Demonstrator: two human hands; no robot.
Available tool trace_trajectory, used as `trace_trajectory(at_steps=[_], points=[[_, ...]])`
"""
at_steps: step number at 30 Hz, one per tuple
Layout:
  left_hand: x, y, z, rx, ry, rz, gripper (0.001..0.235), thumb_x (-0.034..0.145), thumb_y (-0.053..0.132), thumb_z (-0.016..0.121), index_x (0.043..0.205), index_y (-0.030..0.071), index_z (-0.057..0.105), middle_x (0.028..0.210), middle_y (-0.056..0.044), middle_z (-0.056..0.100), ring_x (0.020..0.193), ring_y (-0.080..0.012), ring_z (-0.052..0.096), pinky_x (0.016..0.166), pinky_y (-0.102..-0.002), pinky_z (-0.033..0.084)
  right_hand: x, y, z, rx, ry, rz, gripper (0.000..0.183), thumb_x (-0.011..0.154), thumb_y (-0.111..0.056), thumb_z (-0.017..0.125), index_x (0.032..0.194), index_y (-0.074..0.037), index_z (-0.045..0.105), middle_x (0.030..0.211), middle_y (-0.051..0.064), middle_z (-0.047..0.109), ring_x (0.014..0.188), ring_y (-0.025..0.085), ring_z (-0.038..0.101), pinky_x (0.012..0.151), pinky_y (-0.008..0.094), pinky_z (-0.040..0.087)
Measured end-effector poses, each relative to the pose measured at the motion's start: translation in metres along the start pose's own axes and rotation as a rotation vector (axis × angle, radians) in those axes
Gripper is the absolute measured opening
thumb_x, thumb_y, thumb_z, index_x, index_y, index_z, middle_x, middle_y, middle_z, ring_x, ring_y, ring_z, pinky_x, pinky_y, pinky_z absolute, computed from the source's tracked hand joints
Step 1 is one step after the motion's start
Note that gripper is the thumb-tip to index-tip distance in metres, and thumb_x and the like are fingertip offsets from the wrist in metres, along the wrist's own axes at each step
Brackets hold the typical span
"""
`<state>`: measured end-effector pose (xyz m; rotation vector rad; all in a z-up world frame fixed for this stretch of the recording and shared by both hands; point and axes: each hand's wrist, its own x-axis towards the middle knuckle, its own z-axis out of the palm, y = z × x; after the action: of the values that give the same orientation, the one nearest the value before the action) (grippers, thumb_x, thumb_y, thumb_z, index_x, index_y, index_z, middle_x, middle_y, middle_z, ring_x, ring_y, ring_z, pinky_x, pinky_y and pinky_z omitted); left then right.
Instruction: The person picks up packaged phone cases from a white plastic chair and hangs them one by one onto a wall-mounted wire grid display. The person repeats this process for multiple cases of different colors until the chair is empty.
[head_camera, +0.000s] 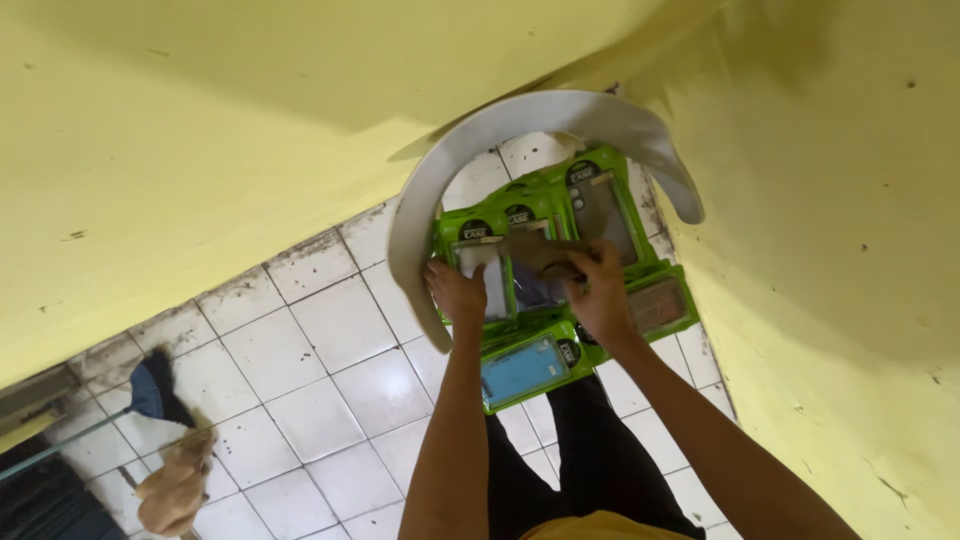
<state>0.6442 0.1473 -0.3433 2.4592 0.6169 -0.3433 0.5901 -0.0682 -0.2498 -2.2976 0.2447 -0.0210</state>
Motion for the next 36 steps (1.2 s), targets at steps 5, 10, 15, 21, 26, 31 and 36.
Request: trace_trajectory(at_steps=[5, 10, 15, 21, 26, 31, 36], points=[[0.002, 0.025, -0.039, -0.138, -0.113, 0.052, 0.075, 0.077, 0.025, 0.086, 0.138, 0.001, 0.049, 0.128, -0.026, 0.059, 0.116, -0.0424, 0.060, 0.098, -0.050, 0.050, 0.004, 0.021, -0.019, 0.305, 0.147, 0.390, 0.039, 0.097, -0.024, 0.071, 0.126, 0.001, 0.064, 0.124, 0.016, 0.061, 0.102, 0.022, 0.063, 0.086, 0.036, 0.054], [-0.007, 0.039, -0.093, -0.578, -0.318, 0.165, 0.052, 0.083, 0.013, 0.071, 0.129, -0.003, 0.054, 0.112, -0.019, 0.070, 0.098, -0.0361, 0.071, 0.085, -0.047, 0.058, 0.003, -0.021, -0.068, 0.564, 0.200, 0.533, 0.045, 0.095, -0.029, 0.073, 0.126, 0.004, 0.065, 0.110, 0.013, 0.074, 0.097, 0.018, 0.066, 0.085, 0.035, 0.053], [-0.042, 0.040, -0.128, -1.417, -0.923, -0.299, 0.036, 0.095, 0.012, 0.061, 0.127, -0.004, 0.062, 0.114, -0.019, 0.070, 0.100, -0.0329, 0.070, 0.091, -0.044, 0.058, -0.057, -0.160, -0.098, 0.180, 0.084, 0.252, 0.062, 0.080, -0.027, 0.080, 0.138, -0.012, 0.064, 0.104, 0.012, 0.074, 0.097, 0.023, 0.072, 0.088, 0.037, 0.056], [-0.111, 0.067, -0.194, -1.612, -1.266, -0.230, 0.055, 0.103, 0.041, 0.048, 0.145, 0.004, 0.051, 0.133, -0.016, 0.063, 0.118, -0.0292, 0.064, 0.100, -0.042, 0.055, -0.113, -0.287, -0.081, -0.042, 0.443, -0.177, 0.055, 0.085, -0.013, 0.071, 0.139, -0.017, 0.066, 0.147, 0.019, 0.051, 0.147, 0.042, 0.036, 0.124, 0.054, 0.028], [-0.144, 0.069, -0.240, -1.480, -1.285, -0.097, 0.063, 0.104, 0.053, 0.043, 0.153, 0.013, 0.042, 0.139, -0.011, 0.059, 0.124, -0.0268, 0.059, 0.103, -0.040, 0.053, -0.142, -0.306, -0.064, -0.277, 0.259, -0.216, 0.063, 0.091, -0.012, 0.061, 0.151, -0.005, 0.047, 0.165, 0.015, 0.030, 0.152, 0.049, 0.019, 0.120, 0.066, 0.018], [-0.146, 0.076, -0.254, -1.596, -1.442, 0.019, 0.057, 0.110, 0.049, 0.044, 0.146, 0.006, 0.053, 0.129, -0.011, 0.062, 0.110, -0.0223, 0.062, 0.093, -0.037, 0.055, -0.139, -0.311, -0.068, -0.269, 0.360, -0.156, 0.065, 0.090, -0.003, 0.056, 0.154, -0.004, 0.046, 0.169, 0.011, 0.029, 0.157, 0.045, 0.018, 0.125, 0.063, 0.018], [-0.151, 0.075, -0.272, -1.498, -1.289, -0.053, 0.058, 0.108, 0.052, 0.045, 0.141, 0.006, 0.057, 0.127, -0.009, 0.066, 0.105, -0.0190, 0.065, 0.091, -0.034, 0.055, -0.159, -0.306, -0.061, -0.261, 0.452, -0.225, 0.066, 0.089, 0.000, 0.061, 0.154, -0.002, 0.046, 0.169, 0.012, 0.031, 0.159, 0.044, 0.018, 0.127, 0.063, 0.019]])
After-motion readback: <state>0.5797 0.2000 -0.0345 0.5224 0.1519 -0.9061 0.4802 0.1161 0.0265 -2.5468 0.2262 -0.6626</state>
